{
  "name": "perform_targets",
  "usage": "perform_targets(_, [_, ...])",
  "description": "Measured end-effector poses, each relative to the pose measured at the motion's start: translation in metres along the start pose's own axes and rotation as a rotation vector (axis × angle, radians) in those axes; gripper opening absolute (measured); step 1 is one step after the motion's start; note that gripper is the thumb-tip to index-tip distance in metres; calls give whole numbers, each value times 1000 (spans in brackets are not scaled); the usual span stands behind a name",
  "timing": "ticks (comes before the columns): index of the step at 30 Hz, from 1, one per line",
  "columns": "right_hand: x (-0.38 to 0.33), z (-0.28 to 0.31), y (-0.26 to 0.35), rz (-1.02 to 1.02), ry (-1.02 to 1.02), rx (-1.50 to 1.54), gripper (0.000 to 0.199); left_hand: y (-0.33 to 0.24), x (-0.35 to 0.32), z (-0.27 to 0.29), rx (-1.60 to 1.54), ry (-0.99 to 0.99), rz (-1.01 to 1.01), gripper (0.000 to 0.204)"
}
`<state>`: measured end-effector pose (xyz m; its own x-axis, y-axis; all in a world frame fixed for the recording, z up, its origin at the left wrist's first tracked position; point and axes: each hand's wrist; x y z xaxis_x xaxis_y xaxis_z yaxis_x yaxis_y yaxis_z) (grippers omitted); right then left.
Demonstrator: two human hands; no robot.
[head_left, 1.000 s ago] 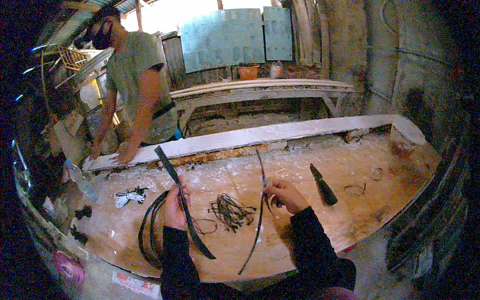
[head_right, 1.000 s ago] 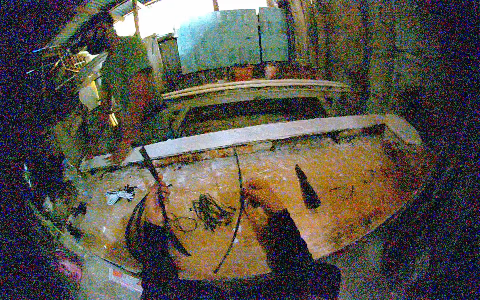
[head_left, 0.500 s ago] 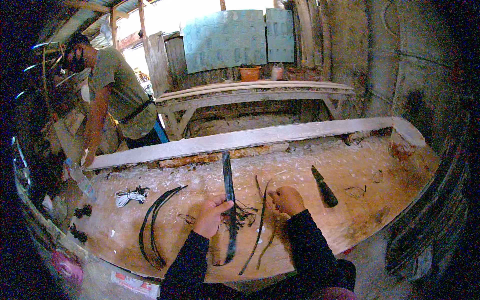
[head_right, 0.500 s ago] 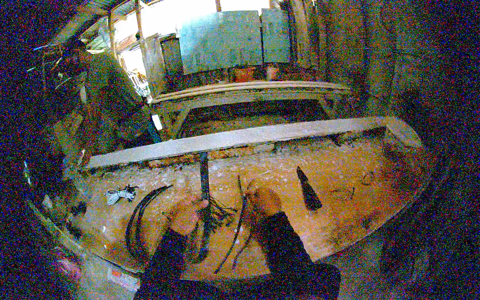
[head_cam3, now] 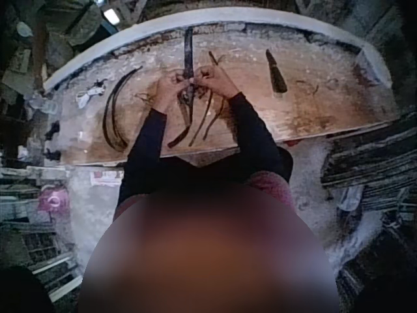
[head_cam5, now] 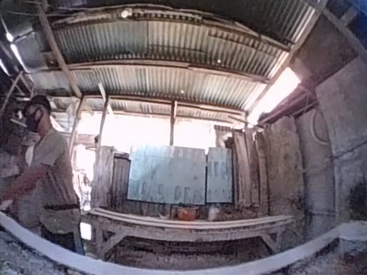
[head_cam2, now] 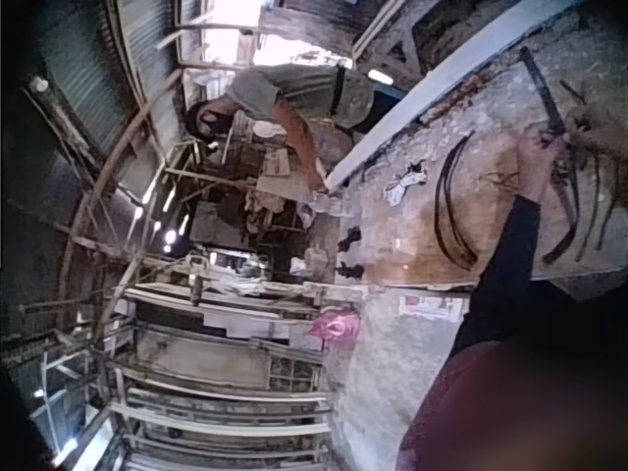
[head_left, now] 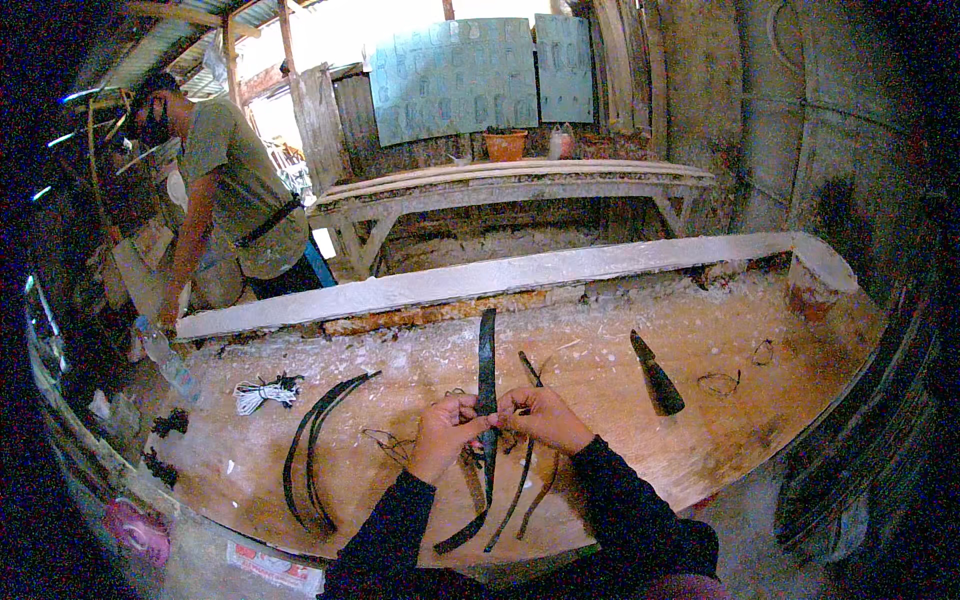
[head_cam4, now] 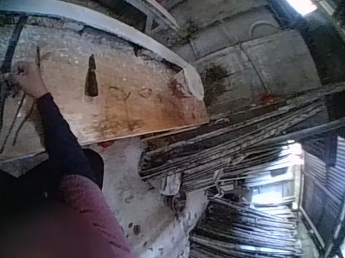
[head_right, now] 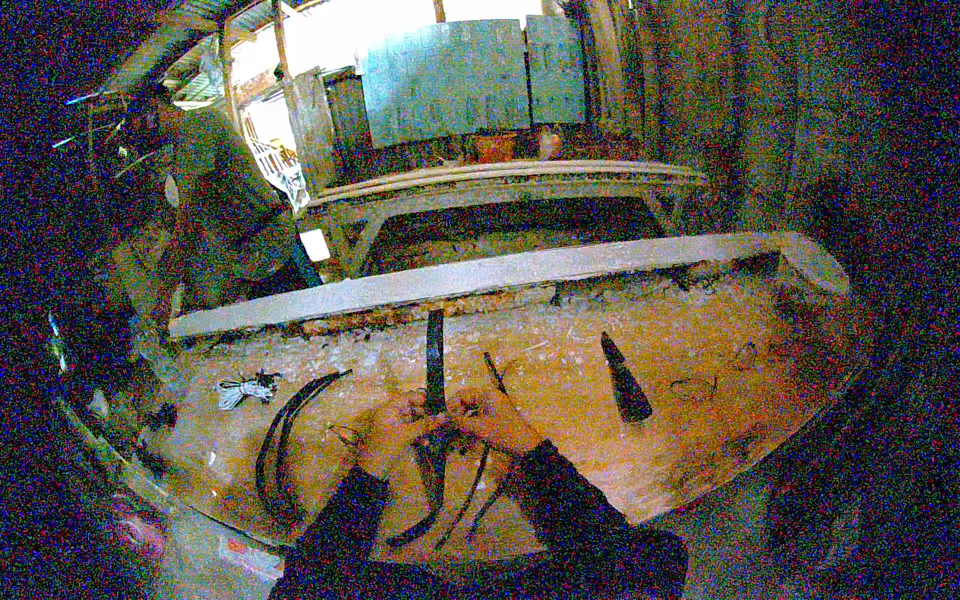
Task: The person handles multiple black cables on a wooden workbench, repeatedly picking up, separating, and arranging them. A coworker in the background wipes a long white object on a separate bench.
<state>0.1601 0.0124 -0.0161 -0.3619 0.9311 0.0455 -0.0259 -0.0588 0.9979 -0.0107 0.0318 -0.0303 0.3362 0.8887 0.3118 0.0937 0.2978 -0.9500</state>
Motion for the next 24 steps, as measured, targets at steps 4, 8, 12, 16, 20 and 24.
perform_targets(4, [3,0,-6,10,-47,41,11,-9,-2,-2,-36,27,20,16])
perform_targets(8, [3,-2,-7,-13,-119,-35,9,-13,-2,-1,158,60,48,12])
perform_targets(12, [-1,-2,-5,-2,-146,-38,8,-7,-2,-2,98,21,23,9])
perform_targets(16, [-3,-8,-2,96,-286,-322,9,3,-2,-5,114,-25,-23,8])
perform_targets(20, [-1,-11,-2,51,-360,-425,10,3,-3,-7,270,-19,-81,9])
perform_targets(24, [-1,-11,-3,72,-327,-396,12,-2,-4,-9,361,2,-133,11])
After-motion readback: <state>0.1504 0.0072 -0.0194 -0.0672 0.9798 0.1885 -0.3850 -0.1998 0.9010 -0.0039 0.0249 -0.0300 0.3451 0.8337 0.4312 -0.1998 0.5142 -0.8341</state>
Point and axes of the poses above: each hand's wrist, its own x-axis towards the middle knuckle, its own z-axis out of the back of the hand, y = z × x, and after that the axes turned 5 degrees about -z, right-handed
